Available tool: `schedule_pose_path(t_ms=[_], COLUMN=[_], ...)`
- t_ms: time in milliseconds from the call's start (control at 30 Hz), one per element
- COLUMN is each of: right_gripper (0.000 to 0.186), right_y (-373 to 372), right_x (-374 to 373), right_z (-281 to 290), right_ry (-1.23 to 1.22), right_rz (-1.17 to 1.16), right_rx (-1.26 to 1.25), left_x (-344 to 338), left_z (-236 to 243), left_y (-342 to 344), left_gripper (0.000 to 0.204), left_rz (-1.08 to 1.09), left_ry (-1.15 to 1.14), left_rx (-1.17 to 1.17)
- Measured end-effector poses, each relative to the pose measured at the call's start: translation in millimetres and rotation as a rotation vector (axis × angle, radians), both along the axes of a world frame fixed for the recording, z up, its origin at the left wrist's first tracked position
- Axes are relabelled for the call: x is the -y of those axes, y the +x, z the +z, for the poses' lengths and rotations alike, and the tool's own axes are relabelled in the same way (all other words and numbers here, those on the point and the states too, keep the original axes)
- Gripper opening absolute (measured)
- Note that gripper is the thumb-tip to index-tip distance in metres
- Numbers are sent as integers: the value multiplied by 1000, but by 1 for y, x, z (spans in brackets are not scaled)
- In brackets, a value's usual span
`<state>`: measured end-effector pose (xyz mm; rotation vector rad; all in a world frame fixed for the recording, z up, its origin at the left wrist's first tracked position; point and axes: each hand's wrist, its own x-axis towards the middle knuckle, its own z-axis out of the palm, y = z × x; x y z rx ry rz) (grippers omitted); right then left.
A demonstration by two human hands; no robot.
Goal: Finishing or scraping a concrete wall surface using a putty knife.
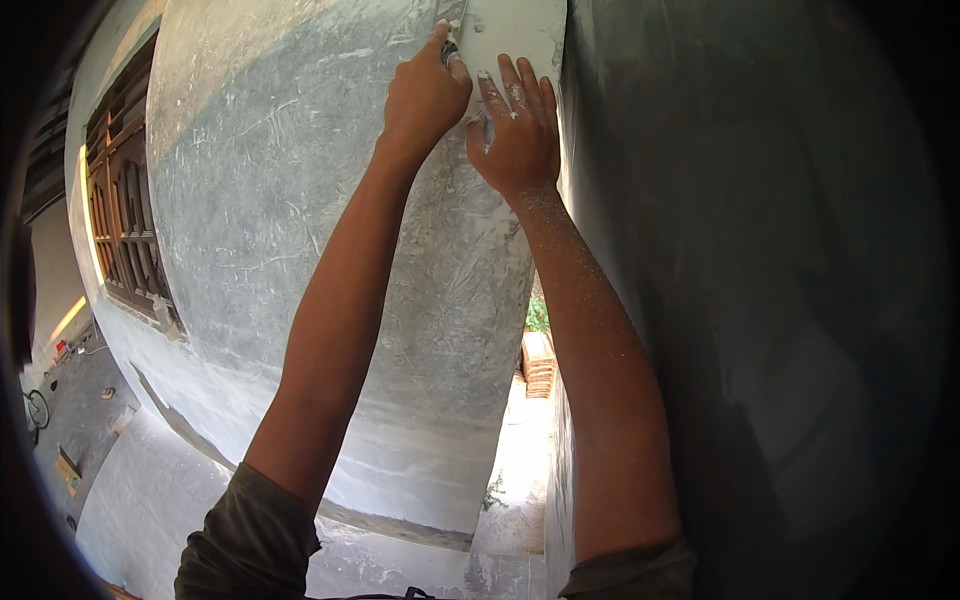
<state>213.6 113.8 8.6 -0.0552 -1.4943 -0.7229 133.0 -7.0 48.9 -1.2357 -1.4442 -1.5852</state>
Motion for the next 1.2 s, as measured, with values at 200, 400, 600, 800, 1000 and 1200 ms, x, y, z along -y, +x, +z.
schedule_pose_path(t_ms=[200, 400, 600, 800, 1000, 1200], right_gripper=[49, 48, 46, 47, 47, 45], right_y=[-4, 0, -3, -1, -2, -2], right_x=[3, 1, 3, 2, 3, 3], right_z=[1, 0, 0, -1, 0, 0], right_ry=[14, 19, 18, 8, 21, 6], right_rz=[14, 42, 47, 53, 39, 47], right_rx=[-6, 2, 0, 18, -2, 10], left_x=[-2, -4, 1, -1, 5, 8], left_z=[-3, 7, -21, 9, -18, 10], left_y=[1, 6, 5, 3, 10, 6], left_gripper=[55, 55, 54, 54, 54, 55], left_rz=[-10, 29, -18, 49, 22, 55], left_ry=[36, 41, -10, 61, -32, 23], left_rx=[19, 39, 59, 15, 54, 9])
